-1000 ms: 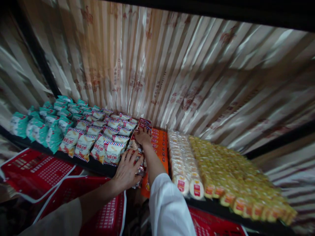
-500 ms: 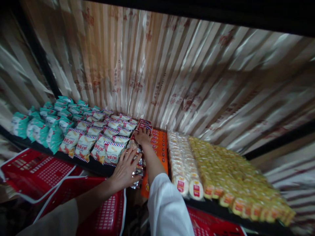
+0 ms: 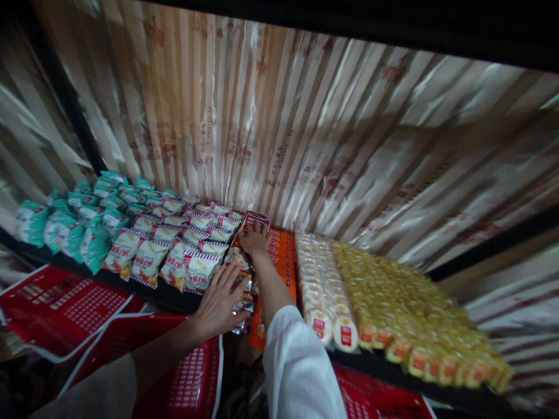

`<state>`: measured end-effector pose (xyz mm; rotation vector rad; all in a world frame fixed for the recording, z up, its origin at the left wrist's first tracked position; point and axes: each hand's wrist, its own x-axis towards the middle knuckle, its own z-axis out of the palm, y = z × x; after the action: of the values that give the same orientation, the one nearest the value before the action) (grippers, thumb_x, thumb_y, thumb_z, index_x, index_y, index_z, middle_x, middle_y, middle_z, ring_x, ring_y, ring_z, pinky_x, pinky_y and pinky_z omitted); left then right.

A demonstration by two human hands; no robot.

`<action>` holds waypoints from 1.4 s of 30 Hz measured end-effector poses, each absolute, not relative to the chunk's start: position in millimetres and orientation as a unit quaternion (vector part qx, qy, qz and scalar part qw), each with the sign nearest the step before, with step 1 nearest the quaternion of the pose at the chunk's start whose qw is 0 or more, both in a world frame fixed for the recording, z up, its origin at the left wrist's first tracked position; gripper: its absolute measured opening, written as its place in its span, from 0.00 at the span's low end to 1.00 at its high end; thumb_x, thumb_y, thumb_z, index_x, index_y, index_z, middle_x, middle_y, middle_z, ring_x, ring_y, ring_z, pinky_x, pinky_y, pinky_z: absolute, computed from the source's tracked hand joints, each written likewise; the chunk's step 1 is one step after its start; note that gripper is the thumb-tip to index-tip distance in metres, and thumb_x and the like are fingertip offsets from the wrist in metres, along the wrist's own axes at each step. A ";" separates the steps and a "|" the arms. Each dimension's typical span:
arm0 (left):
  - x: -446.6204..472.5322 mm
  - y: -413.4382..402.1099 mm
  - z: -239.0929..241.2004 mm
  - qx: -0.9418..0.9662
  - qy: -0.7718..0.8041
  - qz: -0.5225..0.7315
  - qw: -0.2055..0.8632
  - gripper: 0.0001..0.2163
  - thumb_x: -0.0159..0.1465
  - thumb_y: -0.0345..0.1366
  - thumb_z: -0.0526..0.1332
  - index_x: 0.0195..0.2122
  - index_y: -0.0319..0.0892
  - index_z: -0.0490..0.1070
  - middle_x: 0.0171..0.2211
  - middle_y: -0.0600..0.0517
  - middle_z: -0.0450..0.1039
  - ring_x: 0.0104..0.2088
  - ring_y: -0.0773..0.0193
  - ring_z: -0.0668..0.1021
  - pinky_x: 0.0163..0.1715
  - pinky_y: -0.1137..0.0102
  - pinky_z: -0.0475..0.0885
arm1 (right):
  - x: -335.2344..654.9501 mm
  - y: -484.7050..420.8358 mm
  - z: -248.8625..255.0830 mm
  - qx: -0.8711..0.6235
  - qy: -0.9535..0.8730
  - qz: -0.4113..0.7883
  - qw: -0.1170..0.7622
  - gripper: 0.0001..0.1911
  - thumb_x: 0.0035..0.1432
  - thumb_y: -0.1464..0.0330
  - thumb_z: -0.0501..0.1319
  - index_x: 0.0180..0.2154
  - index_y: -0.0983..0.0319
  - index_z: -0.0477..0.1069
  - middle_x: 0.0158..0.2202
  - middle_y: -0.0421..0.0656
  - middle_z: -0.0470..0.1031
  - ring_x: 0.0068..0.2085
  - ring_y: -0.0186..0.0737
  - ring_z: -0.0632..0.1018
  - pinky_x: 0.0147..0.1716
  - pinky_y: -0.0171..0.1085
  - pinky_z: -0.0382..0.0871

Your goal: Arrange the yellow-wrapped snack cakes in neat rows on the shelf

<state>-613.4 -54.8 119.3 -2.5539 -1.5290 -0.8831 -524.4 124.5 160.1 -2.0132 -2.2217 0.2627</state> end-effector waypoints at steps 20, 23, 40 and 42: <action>-615.5 -54.2 112.2 -0.830 -0.476 -0.291 0.007 0.32 0.59 0.49 0.58 0.62 0.42 0.55 0.65 0.41 0.47 0.65 0.48 0.48 0.61 0.51 0.50 | -515.1 154.2 148.2 -0.622 -0.777 0.089 0.045 0.30 0.63 0.52 0.43 0.60 0.60 0.57 0.63 0.49 0.55 0.63 0.50 0.56 0.59 0.49 0.49; -616.0 -54.8 111.2 -0.827 -0.480 -0.294 0.009 0.31 0.59 0.49 0.58 0.62 0.42 0.55 0.65 0.41 0.47 0.65 0.48 0.47 0.61 0.51 0.50 | -512.7 156.0 146.9 -0.614 -0.782 0.064 0.080 0.27 0.64 0.53 0.44 0.58 0.61 0.61 0.61 0.50 0.60 0.62 0.48 0.59 0.58 0.47 0.51; -616.0 -58.9 117.6 -0.822 -0.484 -0.300 -0.008 0.34 0.56 0.47 0.61 0.62 0.42 0.54 0.65 0.41 0.46 0.65 0.48 0.47 0.60 0.49 0.49 | -482.5 97.7 162.2 -0.612 -0.754 0.068 0.229 0.22 0.65 0.63 0.43 0.51 0.63 0.68 0.55 0.46 0.68 0.59 0.40 0.64 0.59 0.39 0.53; -615.4 -59.7 118.2 -0.818 -0.490 -0.301 -0.007 0.36 0.54 0.47 0.63 0.62 0.42 0.53 0.66 0.40 0.44 0.65 0.46 0.46 0.60 0.47 0.49 | -476.8 86.0 158.5 -0.616 -0.735 0.098 0.266 0.24 0.65 0.62 0.43 0.53 0.64 0.66 0.56 0.47 0.67 0.59 0.41 0.63 0.59 0.39 0.54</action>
<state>-615.4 -59.7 118.2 -2.5829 -1.5458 -0.9498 -476.8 86.0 158.5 -1.6640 -1.9843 0.2648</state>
